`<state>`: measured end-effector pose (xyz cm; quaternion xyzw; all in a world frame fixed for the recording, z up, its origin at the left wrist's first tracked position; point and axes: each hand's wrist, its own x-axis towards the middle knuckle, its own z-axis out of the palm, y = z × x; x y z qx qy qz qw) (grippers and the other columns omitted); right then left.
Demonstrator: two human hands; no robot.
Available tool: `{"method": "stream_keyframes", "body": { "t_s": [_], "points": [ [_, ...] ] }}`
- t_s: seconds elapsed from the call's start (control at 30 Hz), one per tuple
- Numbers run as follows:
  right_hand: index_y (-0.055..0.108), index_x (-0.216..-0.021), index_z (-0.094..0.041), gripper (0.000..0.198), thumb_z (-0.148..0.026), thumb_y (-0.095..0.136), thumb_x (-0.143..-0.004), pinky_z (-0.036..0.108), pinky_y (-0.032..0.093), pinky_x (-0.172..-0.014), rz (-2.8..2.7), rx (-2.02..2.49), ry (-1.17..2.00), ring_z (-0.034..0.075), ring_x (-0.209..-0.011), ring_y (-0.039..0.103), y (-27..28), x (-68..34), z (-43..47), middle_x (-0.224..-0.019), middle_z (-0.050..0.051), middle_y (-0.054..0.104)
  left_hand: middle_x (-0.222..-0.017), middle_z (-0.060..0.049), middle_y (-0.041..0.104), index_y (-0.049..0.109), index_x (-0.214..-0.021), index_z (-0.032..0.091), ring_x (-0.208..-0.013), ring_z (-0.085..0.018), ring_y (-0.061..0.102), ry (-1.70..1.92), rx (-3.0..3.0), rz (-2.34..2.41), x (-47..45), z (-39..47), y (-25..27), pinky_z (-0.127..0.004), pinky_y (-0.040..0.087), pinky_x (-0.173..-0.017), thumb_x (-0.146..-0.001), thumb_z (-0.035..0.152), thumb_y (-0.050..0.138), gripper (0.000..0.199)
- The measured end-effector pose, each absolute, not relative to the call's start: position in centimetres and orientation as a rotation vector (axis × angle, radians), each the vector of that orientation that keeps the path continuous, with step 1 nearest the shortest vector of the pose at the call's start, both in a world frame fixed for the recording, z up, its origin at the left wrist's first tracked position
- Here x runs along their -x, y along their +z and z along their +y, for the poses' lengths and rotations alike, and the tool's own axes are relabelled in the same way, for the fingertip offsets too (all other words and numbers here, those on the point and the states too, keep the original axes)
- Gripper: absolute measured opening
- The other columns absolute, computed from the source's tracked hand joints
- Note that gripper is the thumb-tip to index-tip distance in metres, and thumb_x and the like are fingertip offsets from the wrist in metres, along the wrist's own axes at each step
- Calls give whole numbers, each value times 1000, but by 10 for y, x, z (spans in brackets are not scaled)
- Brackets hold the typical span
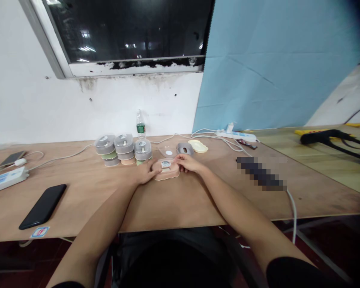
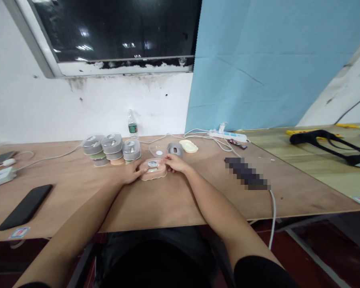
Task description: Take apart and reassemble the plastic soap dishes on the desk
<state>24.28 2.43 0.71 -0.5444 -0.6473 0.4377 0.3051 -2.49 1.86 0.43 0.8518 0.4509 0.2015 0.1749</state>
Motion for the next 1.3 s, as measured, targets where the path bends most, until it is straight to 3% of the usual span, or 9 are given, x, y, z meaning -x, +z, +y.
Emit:
{"method": "stream_keyframes", "body": {
  "t_s": [0.13,0.3,0.5,0.63,0.83,0.97,1.13,1.3],
  "points": [
    [51,-86,-19,24,-43,51,-90,14,31,-33,-1716,1443,1070,6,-43,50,3,-243,26,-58,-5,52,-132,-12,53,38,-143,24,-119,-31,52,541,-2462,1224,23,11,10,-42,40,-100,-78,69,51,81],
    [49,-82,-19,25,-43,48,-91,15,29,-32,-1736,1474,1001,8,-43,50,5,-241,25,-57,-5,50,-138,-13,46,30,-147,25,-124,-35,47,543,-2547,1090,16,6,12,-44,39,-102,-62,66,71,102],
    [48,-80,-19,27,-43,46,-91,15,29,-33,-1754,1478,972,7,-41,47,7,-238,21,-56,-5,48,-133,-11,46,35,-143,27,-117,-31,51,620,-2497,1075,13,6,8,-43,43,-99,-61,53,78,96],
    [46,-77,-19,36,-52,46,-91,15,29,-32,-1751,1468,962,7,-41,49,5,-239,24,-57,-4,49,-127,-11,44,35,-143,27,-117,-31,49,710,-2569,1068,13,3,11,-43,42,-100,-61,43,79,95],
    [51,-85,-19,46,-63,36,-91,18,33,-30,-1548,1344,1037,7,-38,51,3,-233,28,-72,1,61,-132,-11,38,37,-140,26,-124,-31,41,1030,-2677,1099,9,-3,20,-44,39,-105,-66,25,73,82],
    [54,-91,-19,44,-62,45,-87,18,35,-30,-1444,1161,1213,8,-40,55,5,-208,17,-84,6,68,-133,-14,36,36,-139,23,-126,-32,40,1379,-2582,1248,6,-4,20,-45,38,-106,-69,33,74,81],
    [49,-99,-22,40,-54,62,-79,20,41,-35,-1366,915,1371,14,-47,62,9,-168,-3,-71,0,68,-133,-17,37,33,-140,21,-127,-33,41,1512,-2557,1262,3,-3,15,-48,39,-104,-71,45,74,84],
    [49,-92,-21,34,-49,60,-77,18,36,-31,-1126,824,1333,9,-34,49,12,-171,0,-55,-7,58,-140,-19,34,28,-143,20,-132,-33,37,1427,-2737,1027,7,-1,19,-48,38,-106,-77,47,69,82]
  ]
}}
